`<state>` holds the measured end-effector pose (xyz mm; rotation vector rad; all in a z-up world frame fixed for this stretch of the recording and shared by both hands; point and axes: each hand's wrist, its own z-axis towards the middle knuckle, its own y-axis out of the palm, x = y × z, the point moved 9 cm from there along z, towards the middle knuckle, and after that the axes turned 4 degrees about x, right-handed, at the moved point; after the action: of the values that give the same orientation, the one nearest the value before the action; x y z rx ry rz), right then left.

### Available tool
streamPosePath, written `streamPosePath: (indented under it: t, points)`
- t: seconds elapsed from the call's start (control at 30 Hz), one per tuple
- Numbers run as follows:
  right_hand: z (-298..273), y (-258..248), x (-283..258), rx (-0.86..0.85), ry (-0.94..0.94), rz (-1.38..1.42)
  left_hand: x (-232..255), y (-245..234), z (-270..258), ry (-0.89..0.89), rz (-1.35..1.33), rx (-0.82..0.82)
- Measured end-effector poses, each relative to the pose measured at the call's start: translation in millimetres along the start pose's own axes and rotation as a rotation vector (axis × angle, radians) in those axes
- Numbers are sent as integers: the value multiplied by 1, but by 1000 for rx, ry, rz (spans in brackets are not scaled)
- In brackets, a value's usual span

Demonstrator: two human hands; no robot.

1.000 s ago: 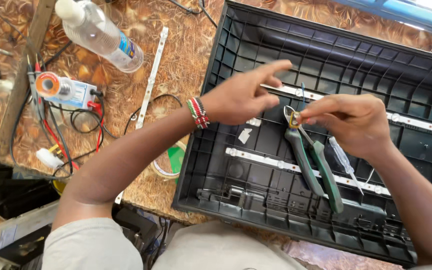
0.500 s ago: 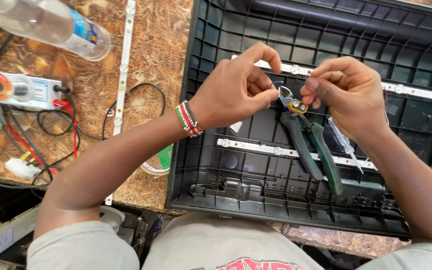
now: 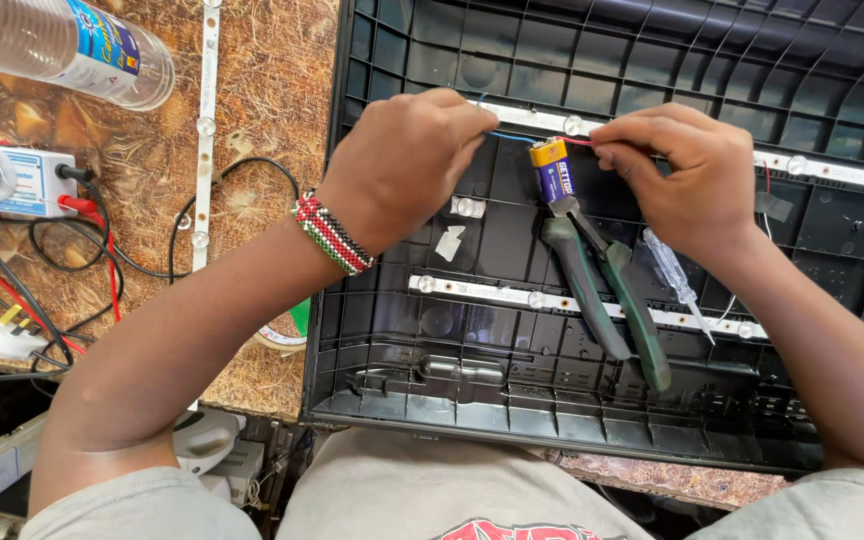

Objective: The person solders wires to a 9V battery and then connects the battery to an LED strip inside a black plastic crate. They use a soldering iron, pliers, and a screwdriver to assemble and test the circuit.

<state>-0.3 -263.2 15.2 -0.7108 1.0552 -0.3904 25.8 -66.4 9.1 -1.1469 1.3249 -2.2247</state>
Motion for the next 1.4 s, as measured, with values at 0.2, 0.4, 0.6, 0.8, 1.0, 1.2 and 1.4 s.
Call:
streamPosePath:
  t: [0.2,0.4,0.6,0.8,1.0,1.2,1.4]
  points:
    - [-4,4,-7,8,-204,-173,16,-25,3,145,196,158]
    - [4,-1,3,54,-215,-136,-9,-9,6,38,23,31]
    - [11,4,12,13,-28,-31,-27,-13,14,20,-51,119]
    - [12,5,4,27,-61,62,-38,-7,17,41,-137,106]
    - [8,5,22,9,82,94,-33,-8,20,70,-209,87]
    - [9,8,20,7,82,87,-28,-11,21,42,-180,124]
    - [6,8,24,2,17,-29,-26,-12,20,33,-173,107]
